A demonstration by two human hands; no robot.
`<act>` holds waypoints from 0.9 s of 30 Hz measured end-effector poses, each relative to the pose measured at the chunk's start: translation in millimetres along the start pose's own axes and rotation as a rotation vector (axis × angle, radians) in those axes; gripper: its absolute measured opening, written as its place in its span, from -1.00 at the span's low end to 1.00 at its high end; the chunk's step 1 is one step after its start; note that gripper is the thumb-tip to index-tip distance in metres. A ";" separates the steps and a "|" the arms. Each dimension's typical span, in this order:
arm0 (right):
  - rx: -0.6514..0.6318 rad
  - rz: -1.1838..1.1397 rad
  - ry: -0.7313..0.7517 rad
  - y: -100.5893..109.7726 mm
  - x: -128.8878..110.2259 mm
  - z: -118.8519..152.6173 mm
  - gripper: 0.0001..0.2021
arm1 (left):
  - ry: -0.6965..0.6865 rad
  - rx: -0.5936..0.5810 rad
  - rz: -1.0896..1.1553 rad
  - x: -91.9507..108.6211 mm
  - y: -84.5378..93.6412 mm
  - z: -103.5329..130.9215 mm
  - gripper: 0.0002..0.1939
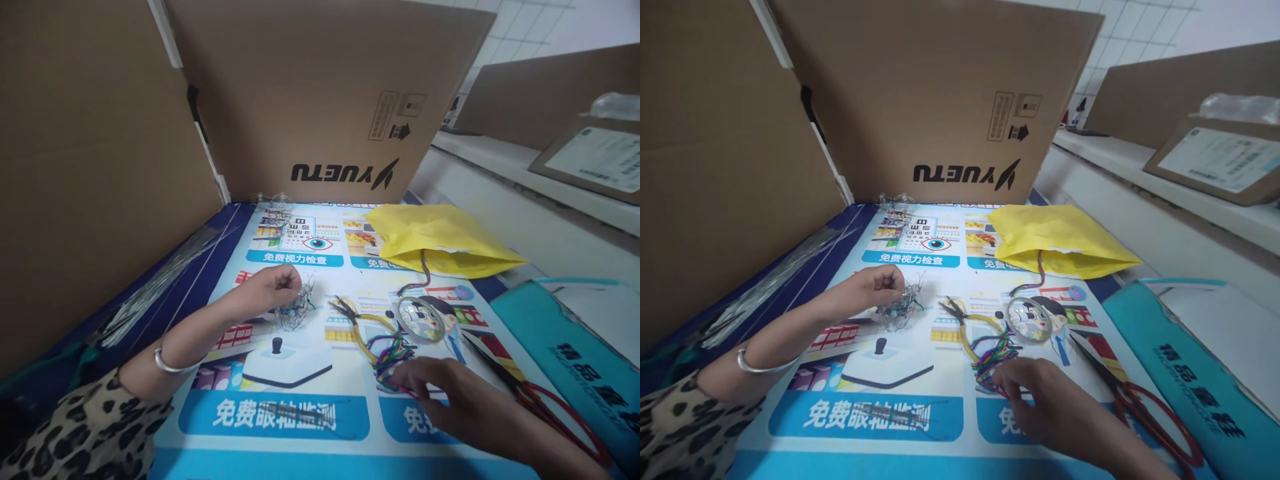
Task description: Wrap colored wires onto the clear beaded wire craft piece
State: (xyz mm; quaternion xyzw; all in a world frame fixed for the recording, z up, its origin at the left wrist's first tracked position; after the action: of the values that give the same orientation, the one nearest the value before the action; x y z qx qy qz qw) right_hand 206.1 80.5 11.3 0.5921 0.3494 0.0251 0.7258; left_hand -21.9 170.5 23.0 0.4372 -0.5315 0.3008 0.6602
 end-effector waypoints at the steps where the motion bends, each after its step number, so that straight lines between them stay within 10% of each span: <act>1: -0.036 -0.046 -0.002 0.3 0.4 2.7 -0.79 | -0.003 -0.010 0.004 0.4 -0.7 -0.1 -0.97; 7: -0.154 -0.180 -0.066 17.6 4.8 13.8 -0.64 | -0.001 -0.004 -0.011 0.7 -1.7 -0.1 -0.95; 13: 0.049 -0.436 -0.096 55.8 -9.5 -9.8 -0.91 | 0.012 0.119 -0.087 -0.8 7.8 -1.7 -0.87; 27: 0.161 -0.756 -0.167 20.6 -38.8 -100.9 -0.91 | -0.007 0.274 0.226 -13.3 -2.5 1.5 -0.84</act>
State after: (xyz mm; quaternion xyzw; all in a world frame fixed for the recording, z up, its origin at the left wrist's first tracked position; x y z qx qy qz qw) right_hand 130.4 154.1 42.3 0.4766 0.4837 -0.3196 0.6609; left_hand -23.8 168.9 9.6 0.4617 -0.5336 0.4411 0.5546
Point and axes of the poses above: each hand's wrist, its own z-axis away from the middle knuckle, its own y-axis out of the back of the hand, x = y × z, the point moved 10 cm from there along -z, towards the middle knuckle, and after that the axes turned 7 degrees about z, right-handed, at the moved point
